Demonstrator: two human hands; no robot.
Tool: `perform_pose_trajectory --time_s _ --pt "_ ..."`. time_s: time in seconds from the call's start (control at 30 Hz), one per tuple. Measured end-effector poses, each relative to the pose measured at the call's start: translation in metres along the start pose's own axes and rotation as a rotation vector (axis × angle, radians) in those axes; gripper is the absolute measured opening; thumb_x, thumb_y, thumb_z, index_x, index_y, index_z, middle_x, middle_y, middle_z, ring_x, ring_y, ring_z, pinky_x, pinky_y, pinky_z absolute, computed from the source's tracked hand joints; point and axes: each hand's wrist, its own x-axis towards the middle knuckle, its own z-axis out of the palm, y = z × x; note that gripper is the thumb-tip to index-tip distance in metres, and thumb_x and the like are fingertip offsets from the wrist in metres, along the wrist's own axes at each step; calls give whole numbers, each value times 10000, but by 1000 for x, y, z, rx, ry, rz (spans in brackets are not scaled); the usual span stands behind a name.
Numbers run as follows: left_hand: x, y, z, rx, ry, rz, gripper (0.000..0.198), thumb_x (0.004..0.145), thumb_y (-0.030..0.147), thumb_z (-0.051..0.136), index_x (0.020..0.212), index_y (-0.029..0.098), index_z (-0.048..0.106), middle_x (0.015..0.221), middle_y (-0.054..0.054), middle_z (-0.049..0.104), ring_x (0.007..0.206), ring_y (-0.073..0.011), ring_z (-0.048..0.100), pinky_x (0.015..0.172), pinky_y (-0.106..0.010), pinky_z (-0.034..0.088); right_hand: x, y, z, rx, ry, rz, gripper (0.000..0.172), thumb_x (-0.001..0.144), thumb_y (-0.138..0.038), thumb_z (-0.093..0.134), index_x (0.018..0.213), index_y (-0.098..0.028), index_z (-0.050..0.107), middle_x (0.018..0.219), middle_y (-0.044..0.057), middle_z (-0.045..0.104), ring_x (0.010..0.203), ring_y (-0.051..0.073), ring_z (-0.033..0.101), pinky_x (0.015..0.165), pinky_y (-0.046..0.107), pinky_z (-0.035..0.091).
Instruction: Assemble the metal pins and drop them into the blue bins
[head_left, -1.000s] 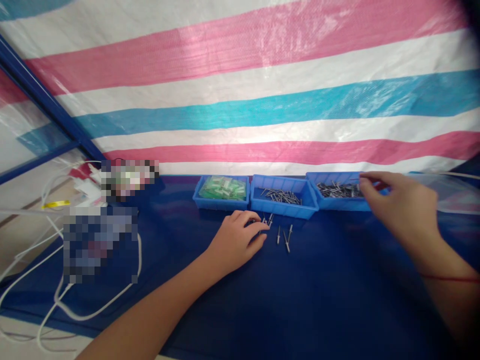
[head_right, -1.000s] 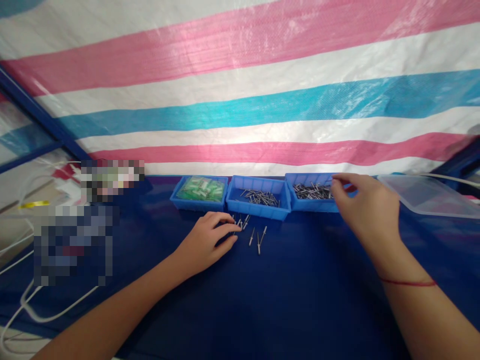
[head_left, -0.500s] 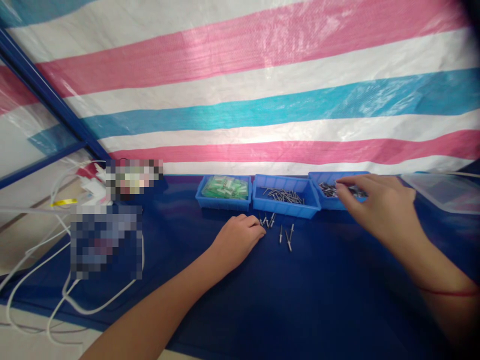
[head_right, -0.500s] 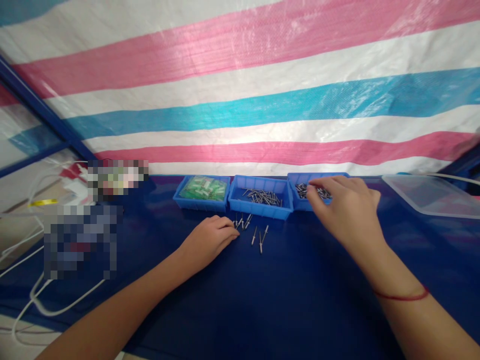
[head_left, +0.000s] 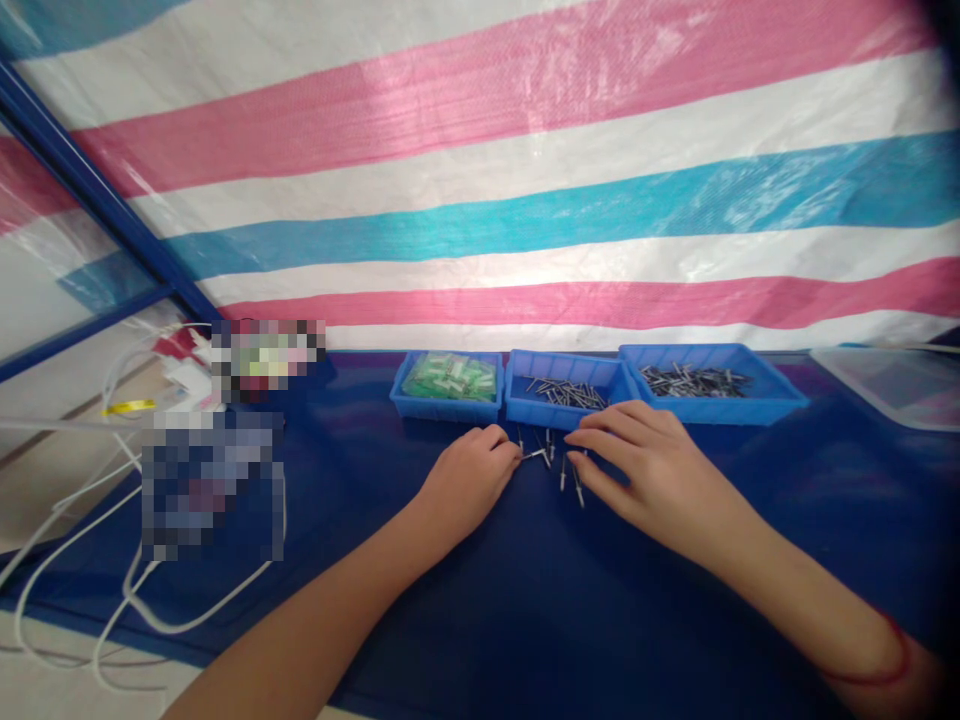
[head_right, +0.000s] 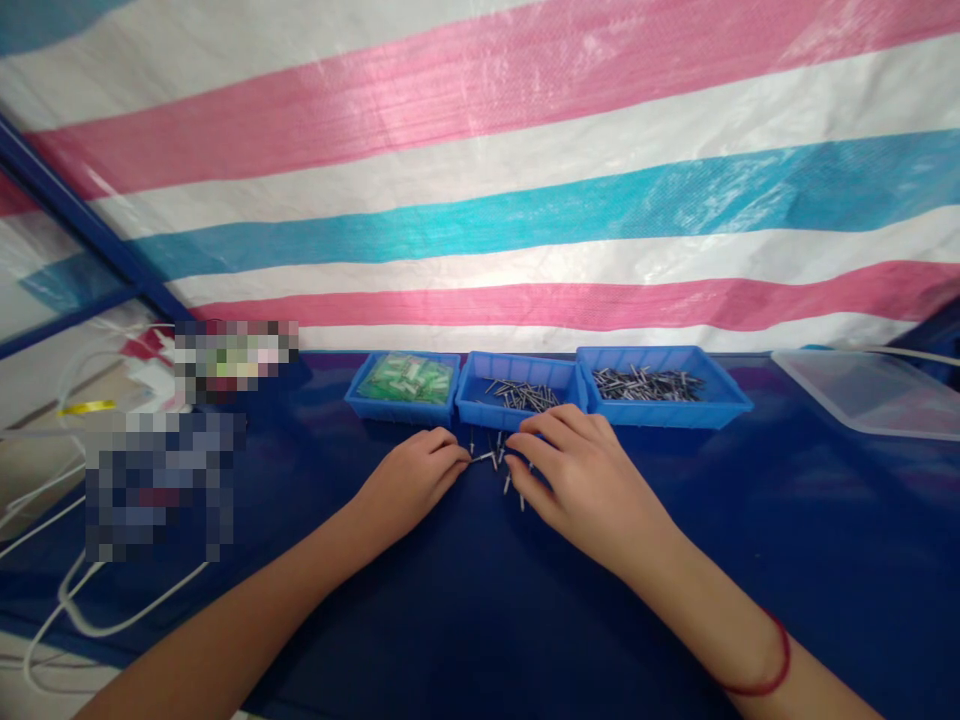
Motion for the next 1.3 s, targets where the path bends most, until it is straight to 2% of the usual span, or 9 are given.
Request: perform_pose_trajectory --time_s 0.13,0.27,0.47,0.6,0.73,0.87,1.03,1.13,1.3 --pt "-1 0 -3 -32 3 -14 242 960 214 410 1075 166 617 989 -72 614 910 -186 593 838 -313 485 0 -7 1 42 -33 -8 199 901 -281 511 947 -195 685 978 83 674 956 234 567 814 388 413" --pt "-2 1 -6 60 -18 -29 238 955 210 421 1080 179 621 975 -69 634 876 -189 602 785 -300 473 0 -9 4 61 -76 -13 195 904 -268 505 944 -197 682 968 78 672 944 227 564 834 394 411" --pt "-3 1 -9 99 44 -62 244 947 218 436 1100 189 624 984 -68 651 878 -213 594 787 -341 451 0 -11 9 120 -94 13 186 892 -257 514 950 -207 684 966 74 680 942 229 582 844 406 431" --pt "-3 7 -11 -281 123 -111 264 945 217 436 1146 176 601 1054 -72 643 949 -192 601 861 -316 461 -1 -19 16 304 -37 197 224 874 -301 545 1034 -199 663 976 80 687 905 231 606 808 391 477" --pt "-4 18 -11 -745 171 -156 265 910 228 500 1163 192 568 984 -36 642 895 -152 623 829 -262 484 0 -27 18 594 -27 430 227 876 -363 542 980 -210 675 847 47 695 716 181 613 645 311 494" --pt "-6 23 -9 -1055 153 -210 314 892 255 526 1199 190 515 947 -25 600 767 -123 631 735 -246 498 2 -29 15 812 -56 490 237 878 -398 535 910 -209 674 818 32 686 697 169 593 626 292 471" --pt "-5 21 -9 -1189 145 -271 333 822 285 632 1129 176 561 917 -24 605 776 -121 592 722 -233 467 3 -28 12 946 -43 554 230 856 -412 571 837 -198 652 743 13 637 635 135 552 582 259 445" --pt "-3 20 -10 -1254 98 -321 239 795 270 655 990 139 612 832 -16 606 704 -105 564 682 -225 449 2 -28 13 967 -19 599 233 860 -418 563 827 -201 642 738 12 625 622 131 543 556 254 435" --pt "-2 19 -7 -1321 109 -356 169 771 254 675 871 128 623 738 4 592 664 -92 534 650 -213 422 0 -28 14 880 -55 503 178 866 -356 560 950 -219 635 886 27 651 747 156 589 643 276 462"
